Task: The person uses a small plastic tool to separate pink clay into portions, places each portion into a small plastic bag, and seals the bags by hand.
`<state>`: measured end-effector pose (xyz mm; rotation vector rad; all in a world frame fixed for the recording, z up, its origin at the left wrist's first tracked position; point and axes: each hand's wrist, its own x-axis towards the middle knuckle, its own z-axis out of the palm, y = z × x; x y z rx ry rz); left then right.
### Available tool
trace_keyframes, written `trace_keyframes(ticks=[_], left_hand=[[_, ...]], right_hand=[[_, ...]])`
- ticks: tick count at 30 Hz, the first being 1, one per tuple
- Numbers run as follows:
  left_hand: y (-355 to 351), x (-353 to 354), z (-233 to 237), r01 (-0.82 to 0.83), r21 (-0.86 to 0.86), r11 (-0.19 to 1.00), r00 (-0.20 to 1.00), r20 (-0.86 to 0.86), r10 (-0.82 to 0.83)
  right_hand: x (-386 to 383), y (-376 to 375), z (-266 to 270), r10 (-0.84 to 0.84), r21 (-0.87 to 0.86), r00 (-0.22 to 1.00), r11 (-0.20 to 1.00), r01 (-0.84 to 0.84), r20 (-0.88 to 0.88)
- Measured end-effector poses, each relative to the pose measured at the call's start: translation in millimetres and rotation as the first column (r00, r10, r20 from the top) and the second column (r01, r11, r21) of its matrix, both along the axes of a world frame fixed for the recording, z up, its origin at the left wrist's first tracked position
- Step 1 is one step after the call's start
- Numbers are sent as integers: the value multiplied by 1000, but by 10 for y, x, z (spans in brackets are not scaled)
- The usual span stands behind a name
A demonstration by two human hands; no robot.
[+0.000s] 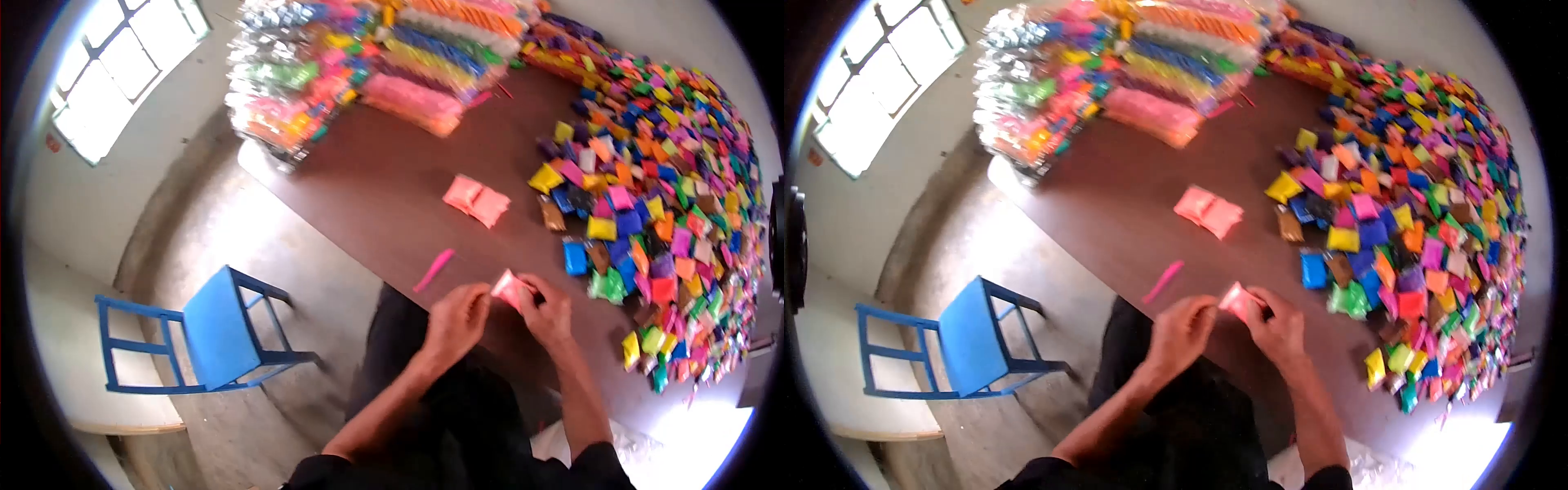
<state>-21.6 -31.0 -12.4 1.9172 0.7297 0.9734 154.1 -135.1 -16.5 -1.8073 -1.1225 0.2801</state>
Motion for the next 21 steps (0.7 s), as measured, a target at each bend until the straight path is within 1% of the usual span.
trace_keyframes(ticks=[1,2,3,5,6,7,8,9,10,12,13,14,16,17,21], left_hand=[[-5,-82,6,-11,58,998,1000,-24,12],[2,-169,31,-19,63,998,999,-26,21],[15,-251,53,-38,55,998,999,-26,39],[77,-409,68,-68,72,995,998,12,68],[113,-481,85,-78,106,991,997,3,78],[135,-533,111,-91,121,989,996,17,89],[146,-574,124,-105,138,985,994,28,102],[149,-604,115,-100,125,987,995,32,96],[150,-627,105,-114,128,985,993,52,108],[135,-637,79,-127,124,984,990,77,118],[121,-643,64,-120,113,986,991,75,112],[110,-647,50,-114,102,988,992,73,107],[87,-653,19,-109,81,991,992,68,104],[79,-658,5,-103,69,992,993,60,99],[122,-678,-69,-117,97,988,992,47,113]], right_hand=[[-25,-8,-21,-41,2,997,999,41,70],[-47,-23,-25,-76,8,986,997,75,146],[-81,-77,9,-95,-29,982,994,101,164],[-144,-156,58,-150,-95,987,983,155,56],[-160,-183,73,-160,-115,985,979,167,68],[-180,-198,87,-182,-20,943,981,195,278],[-195,-227,101,-209,79,857,978,195,470],[-224,-285,135,-160,-3,882,984,180,443],[-253,-312,176,-160,-13,880,983,185,448],[-311,-324,236,-49,-9,811,998,66,583],[-333,-358,187,15,-77,796,996,40,605],[-369,-368,174,17,-83,794,996,42,608],[-447,-369,146,166,-250,778,968,-11,606],[-464,-383,88,198,-302,755,953,0,625],[-449,-356,84,212,-296,748,955,-21,629]])
